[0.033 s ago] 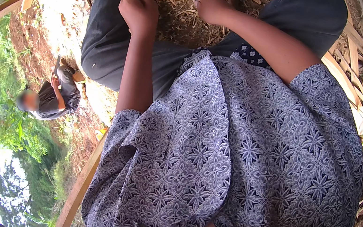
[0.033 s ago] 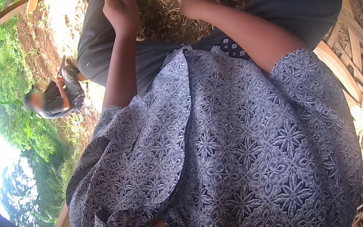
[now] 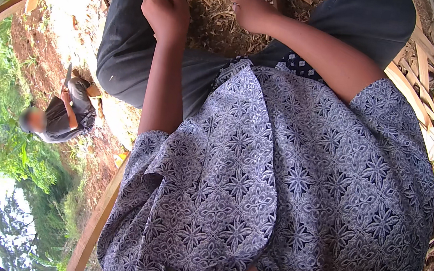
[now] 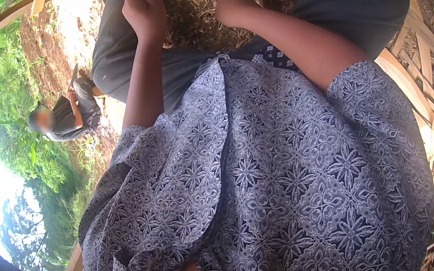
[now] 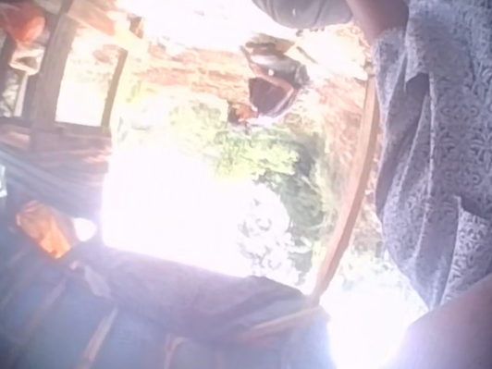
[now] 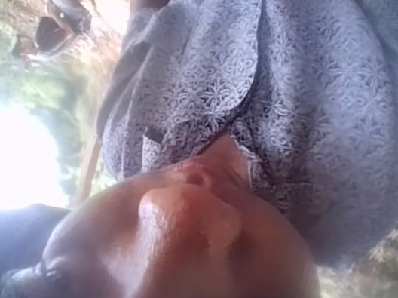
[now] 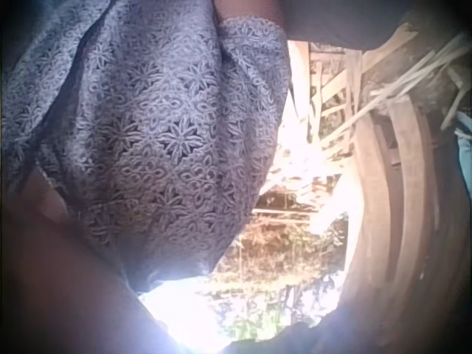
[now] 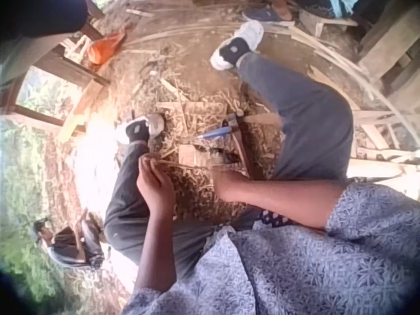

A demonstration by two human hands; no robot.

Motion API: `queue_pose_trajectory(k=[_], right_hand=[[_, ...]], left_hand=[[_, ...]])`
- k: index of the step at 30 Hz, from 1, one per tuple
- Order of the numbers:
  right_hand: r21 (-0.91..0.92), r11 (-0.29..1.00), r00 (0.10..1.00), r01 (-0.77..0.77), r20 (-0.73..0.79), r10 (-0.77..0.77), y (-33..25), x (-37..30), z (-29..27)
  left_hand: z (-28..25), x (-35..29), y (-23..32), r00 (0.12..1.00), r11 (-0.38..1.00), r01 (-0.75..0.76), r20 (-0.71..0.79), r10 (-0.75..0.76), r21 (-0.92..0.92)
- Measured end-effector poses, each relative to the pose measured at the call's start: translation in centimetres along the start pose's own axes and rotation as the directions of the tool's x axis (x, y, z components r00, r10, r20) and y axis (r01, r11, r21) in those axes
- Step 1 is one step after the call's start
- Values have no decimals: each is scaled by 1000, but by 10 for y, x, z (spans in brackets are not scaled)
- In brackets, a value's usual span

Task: The person sits on the ground and uses a knife to shave thin strips from a piece of wood. They hold the wood with one hand and carefully scrape the blade along its length to create fine shavings.

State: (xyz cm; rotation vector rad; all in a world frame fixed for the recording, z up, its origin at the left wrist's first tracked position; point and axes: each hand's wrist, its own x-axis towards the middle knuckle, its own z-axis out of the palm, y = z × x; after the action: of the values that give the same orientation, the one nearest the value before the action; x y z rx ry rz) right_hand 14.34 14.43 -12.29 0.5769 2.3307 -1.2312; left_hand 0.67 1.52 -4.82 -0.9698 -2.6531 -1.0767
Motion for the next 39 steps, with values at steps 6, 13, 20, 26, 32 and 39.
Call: queue_pose_trajectory(k=[6, 13, 20, 26, 32, 39], right_hand=[[94, 995, 985, 34, -174, -17, 16, -9, 13], [268, 960, 972, 78, -233, -13, 20, -21, 1], [32, 999, 968, -4, -252, 12, 46, 8, 18], [15, 999, 972, 42, -232, -38, 60, 23, 29], [530, 801, 960, -279, 188, 209, 28, 2, -8], [208, 968, 981, 142, -161, -109, 38, 17, 6]], left_hand=[[0, -13, 10, 998, 998, -39, 56, 41, -45], [-54, -48, 43, 960, 966, -197, 167, 225, -168], [-51, -85, 44, 859, 998, -63, 508, 61, -14], [-35, -91, 44, 867, 998, -51, 496, 55, -23], [-33, -86, 40, 915, 1000, -21, 404, 13, 15], [-34, -61, 22, 945, 997, 74, 320, -67, -8]])
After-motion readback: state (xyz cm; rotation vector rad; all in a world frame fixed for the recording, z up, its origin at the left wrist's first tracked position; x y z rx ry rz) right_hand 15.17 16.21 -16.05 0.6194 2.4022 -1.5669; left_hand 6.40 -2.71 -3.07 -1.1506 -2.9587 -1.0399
